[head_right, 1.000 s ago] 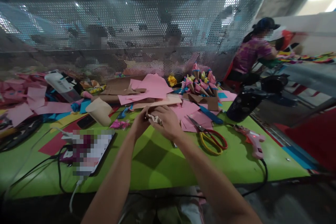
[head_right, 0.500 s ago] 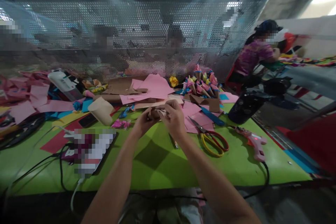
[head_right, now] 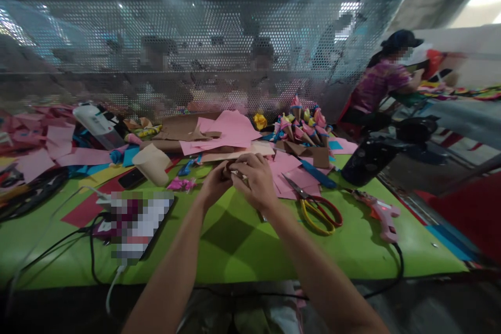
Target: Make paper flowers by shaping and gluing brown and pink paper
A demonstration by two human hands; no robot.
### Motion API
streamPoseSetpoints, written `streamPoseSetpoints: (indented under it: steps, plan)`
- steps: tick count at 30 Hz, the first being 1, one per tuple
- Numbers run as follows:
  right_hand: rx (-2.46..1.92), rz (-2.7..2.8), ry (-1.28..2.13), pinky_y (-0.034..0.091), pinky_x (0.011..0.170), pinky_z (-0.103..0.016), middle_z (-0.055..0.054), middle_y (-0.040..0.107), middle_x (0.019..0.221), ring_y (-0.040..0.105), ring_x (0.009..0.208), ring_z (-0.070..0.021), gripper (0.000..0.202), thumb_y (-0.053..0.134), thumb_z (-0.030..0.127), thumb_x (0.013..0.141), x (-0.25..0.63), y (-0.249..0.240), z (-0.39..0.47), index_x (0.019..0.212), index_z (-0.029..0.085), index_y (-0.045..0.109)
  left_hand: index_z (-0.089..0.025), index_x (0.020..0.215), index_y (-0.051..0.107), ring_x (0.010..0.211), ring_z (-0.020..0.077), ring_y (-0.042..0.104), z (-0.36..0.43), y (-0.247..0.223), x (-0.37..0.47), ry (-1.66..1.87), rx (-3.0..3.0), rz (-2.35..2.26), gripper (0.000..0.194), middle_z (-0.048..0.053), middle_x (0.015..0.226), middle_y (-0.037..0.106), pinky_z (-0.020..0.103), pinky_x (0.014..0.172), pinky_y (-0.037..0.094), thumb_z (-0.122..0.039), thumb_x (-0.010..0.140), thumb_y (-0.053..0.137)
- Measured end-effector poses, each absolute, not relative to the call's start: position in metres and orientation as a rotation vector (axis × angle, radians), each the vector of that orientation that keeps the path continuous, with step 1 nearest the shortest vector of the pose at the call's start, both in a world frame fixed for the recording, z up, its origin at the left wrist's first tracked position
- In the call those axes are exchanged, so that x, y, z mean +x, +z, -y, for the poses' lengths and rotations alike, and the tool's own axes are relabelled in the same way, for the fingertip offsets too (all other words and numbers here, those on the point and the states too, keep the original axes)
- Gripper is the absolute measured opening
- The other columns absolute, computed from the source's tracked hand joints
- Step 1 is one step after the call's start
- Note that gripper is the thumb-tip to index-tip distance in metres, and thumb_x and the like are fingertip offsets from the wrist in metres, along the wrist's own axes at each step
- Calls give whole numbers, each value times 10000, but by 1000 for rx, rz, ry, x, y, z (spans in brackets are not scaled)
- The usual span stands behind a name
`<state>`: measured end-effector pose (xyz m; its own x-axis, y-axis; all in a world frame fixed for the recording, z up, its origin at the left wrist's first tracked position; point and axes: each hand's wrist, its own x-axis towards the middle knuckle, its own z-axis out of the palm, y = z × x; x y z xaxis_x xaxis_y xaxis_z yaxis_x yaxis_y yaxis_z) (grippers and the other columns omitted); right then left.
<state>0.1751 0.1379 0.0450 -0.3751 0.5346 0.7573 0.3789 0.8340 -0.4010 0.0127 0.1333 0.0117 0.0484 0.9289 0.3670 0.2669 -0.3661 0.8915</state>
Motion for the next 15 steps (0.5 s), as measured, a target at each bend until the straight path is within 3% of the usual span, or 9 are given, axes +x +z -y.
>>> streamPoseSetpoints:
  steps: [5, 9, 12, 15]
  plan:
    - [-695, 2023, 201, 456, 798, -392, -67, 669, 899, 589, 894, -239, 256, 523, 203, 912, 176, 45, -142, 984, 258, 762, -189, 719, 512, 674, 110, 426, -132, 14, 14, 1343, 1661, -1243, 191, -55, 685, 471, 231, 652, 375, -248, 694, 692]
    - [-749, 1878, 274, 480, 760, -365, -47, 711, 887, 610, 821, -227, 171, 596, 199, 877, 172, 39, -143, 997, 248, 707, -188, 740, 548, 694, 122, 462, -136, 13, 14, 1332, 1673, -1295, 173, -36, 723, 539, 243, 669, 397, -227, 680, 705]
    - [-799, 1763, 282, 479, 700, -343, -25, 698, 802, 599, 741, -216, 70, 656, 202, 833, 171, 36, -143, 882, 244, 684, -193, 755, 565, 711, 134, 481, -137, 13, 15, 1309, 1726, -1307, 150, -18, 757, 577, 255, 684, 404, -245, 700, 695]
    - [-755, 1806, 192, 473, 747, -366, -33, 698, 810, 608, 791, -227, 107, 656, 168, 845, 172, 37, -142, 821, 253, 716, -199, 738, 552, 701, 134, 476, -136, 13, 15, 1305, 1745, -1333, 151, -30, 718, 555, 251, 679, 407, -227, 690, 692]
